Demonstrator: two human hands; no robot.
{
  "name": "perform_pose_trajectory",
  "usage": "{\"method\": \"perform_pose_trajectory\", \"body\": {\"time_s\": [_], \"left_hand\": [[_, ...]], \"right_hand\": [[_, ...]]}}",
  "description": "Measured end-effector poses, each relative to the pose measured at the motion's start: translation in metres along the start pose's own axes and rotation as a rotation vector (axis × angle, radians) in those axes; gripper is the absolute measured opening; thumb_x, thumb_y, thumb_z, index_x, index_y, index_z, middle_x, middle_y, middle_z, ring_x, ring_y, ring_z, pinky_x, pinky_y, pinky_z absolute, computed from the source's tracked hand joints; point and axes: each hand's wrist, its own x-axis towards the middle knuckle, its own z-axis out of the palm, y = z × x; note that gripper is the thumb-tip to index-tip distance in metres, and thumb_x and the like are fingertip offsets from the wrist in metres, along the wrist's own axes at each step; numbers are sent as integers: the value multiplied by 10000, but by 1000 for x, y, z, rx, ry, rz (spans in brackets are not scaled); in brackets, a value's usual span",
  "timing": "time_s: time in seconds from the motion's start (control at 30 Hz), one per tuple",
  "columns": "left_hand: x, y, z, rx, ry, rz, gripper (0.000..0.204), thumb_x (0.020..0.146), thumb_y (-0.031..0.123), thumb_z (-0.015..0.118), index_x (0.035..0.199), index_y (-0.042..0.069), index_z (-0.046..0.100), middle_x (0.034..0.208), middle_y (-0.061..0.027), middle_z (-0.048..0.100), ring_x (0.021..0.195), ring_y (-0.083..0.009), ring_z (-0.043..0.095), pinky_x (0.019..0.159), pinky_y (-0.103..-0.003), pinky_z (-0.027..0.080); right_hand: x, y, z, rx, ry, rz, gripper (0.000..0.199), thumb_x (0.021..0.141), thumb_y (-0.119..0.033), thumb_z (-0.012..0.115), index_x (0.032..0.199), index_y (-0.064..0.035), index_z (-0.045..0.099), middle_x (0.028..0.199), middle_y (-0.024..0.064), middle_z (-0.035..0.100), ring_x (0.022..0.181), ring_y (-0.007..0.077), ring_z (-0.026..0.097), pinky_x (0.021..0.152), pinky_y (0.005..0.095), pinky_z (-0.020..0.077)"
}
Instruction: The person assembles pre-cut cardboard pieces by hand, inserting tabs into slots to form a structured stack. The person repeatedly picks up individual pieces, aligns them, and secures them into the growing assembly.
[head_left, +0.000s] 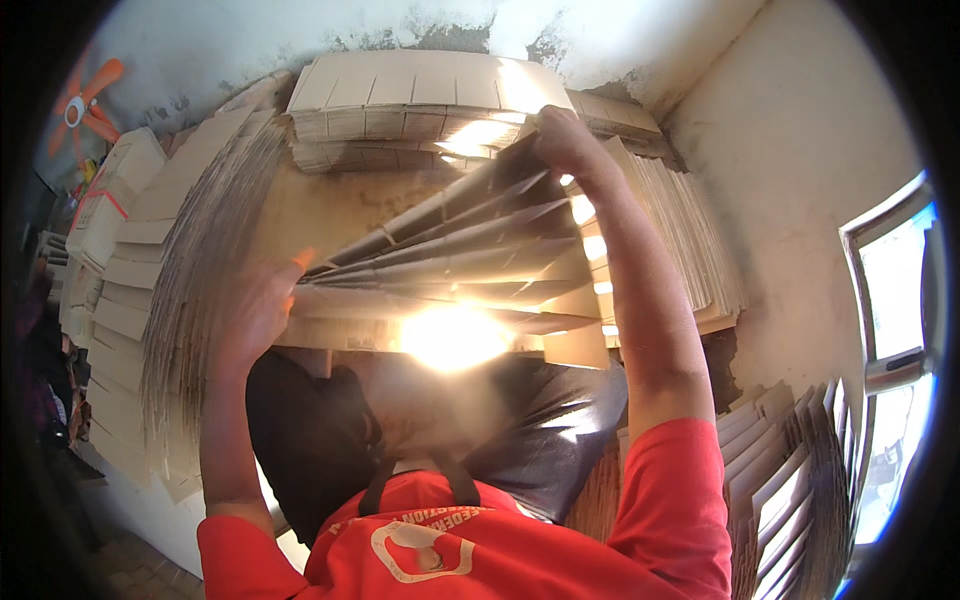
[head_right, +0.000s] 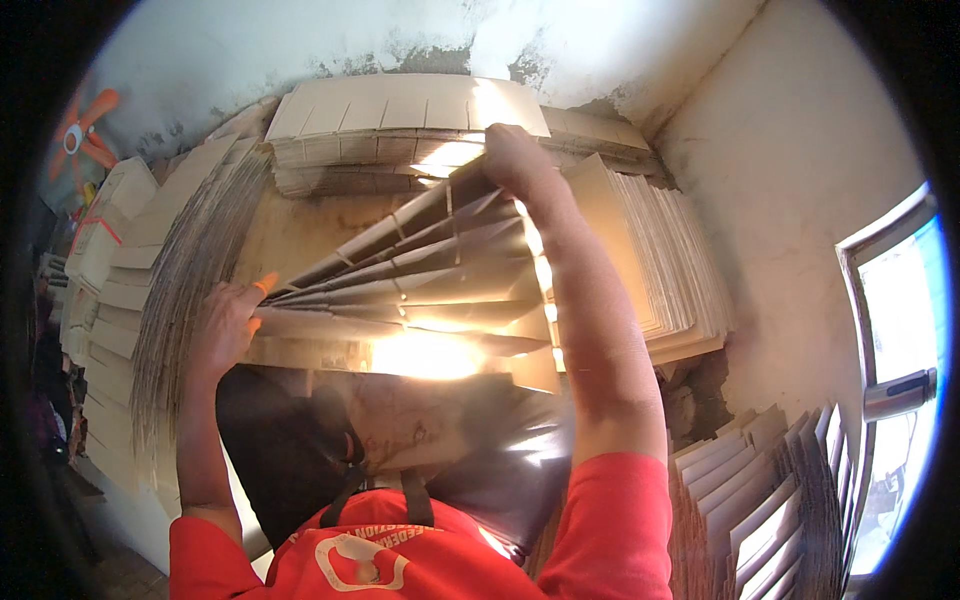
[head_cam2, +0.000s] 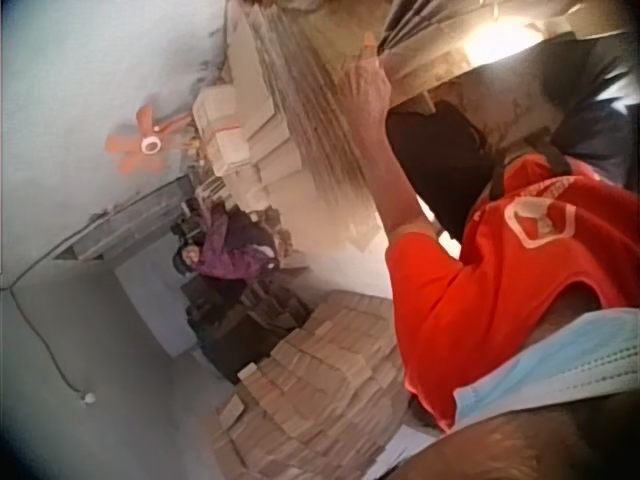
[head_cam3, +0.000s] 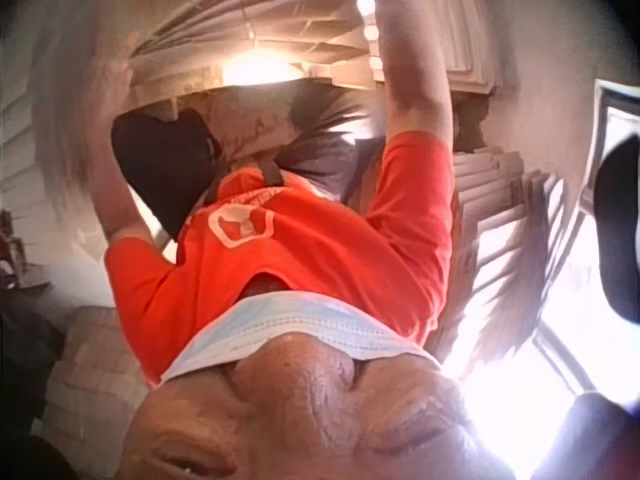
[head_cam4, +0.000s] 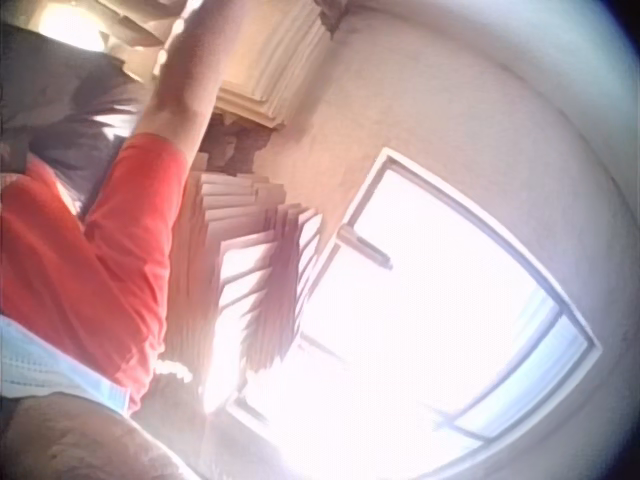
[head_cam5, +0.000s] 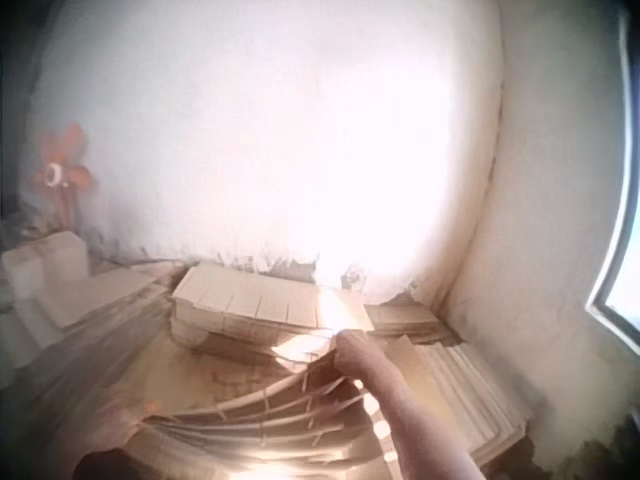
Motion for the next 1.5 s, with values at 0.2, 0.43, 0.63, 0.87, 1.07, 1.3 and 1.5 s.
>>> {"method": "perform_pose_trajectory", "body": {"time_s": [0.2, 0.43, 0.63, 0.87, 1.07, 1.3, 1.5], "left_hand": [[-35, -8, 0, -44, 222, -67, 1017, 694, 38, 809, 1547, 144, 266, 1523, -146, 376, 1431, -334, 302, 1142, -439, 314], [-75, -69, 94, -857, 887, -490, 762, 958, 380, 610, 1559, 112, 226, 1605, -106, 242, 1485, -268, 207, 1196, -431, 215], [-44, -112, 146, -1512, 895, -631, 824, 957, 599, 498, 1559, 104, 230, 1597, -95, 266, 1446, -244, 295, 1175, -392, 238], [0, -114, 158, -1662, 869, -614, 855, 937, 716, 374, 1541, 119, 273, 1548, -97, 330, 1432, -270, 294, 1178, -432, 234], [38, -108, 127, -1881, 664, -491, 772, 968, 690, 334, 1465, 105, 413, 1427, -111, 470, 1290, -263, 453, 1099, -410, 338], [56, -123, 129, -1623, 745, -540, 679, 992, 625, 373, 1439, 118, 437, 1435, -73, 497, 1303, -272, 453, 1100, -447, 338], [38, -156, 130, -1719, 831, -548, 660, 996, 562, 455, 1462, 97, 409, 1438, -44, 453, 1300, -217, 438, 1083, -387, 357]], "right_hand": [[-66, 17, 54, -206, 520, -288, 506, 892, -225, 677, 1308, -5, 490, 762, 174, 655, 580, 332, 636, 558, 399, 501], [-220, -5, 57, -382, 43, 37, 846, 878, -461, 668, 1492, 8, 323, 641, 139, 634, 532, 283, 636, 540, 407, 501], [-225, 66, 76, -344, 153, 69, 216, 851, -90, 618, 1059, -53, 661, 688, 181, 642, 638, 361, 656, 607, 461, 515], [-213, 97, 78, -228, 269, 37, 294, 834, -79, 640, 1124, -39, 669, 786, 205, 637, 713, 366, 654, 632, 412, 508], [-212, 111, 76, -194, 277, 4, 252, 868, -60, 621, 1112, -40, 678, 786, 171, 637, 691, 339, 640, 621, 369, 494], [-208, 124, 55, 241, 418, 135, 370, 839, -208, 769, 1178, -80, 693, 755, 137, 665, 663, 272, 645, 671, 334, 517], [-201, 186, 60, -557, 282, 407, 546, 764, -184, 785, 1229, -15, 555, 1185, 157, 574, 1114, 322, 527, 888, 434, 478]]}}
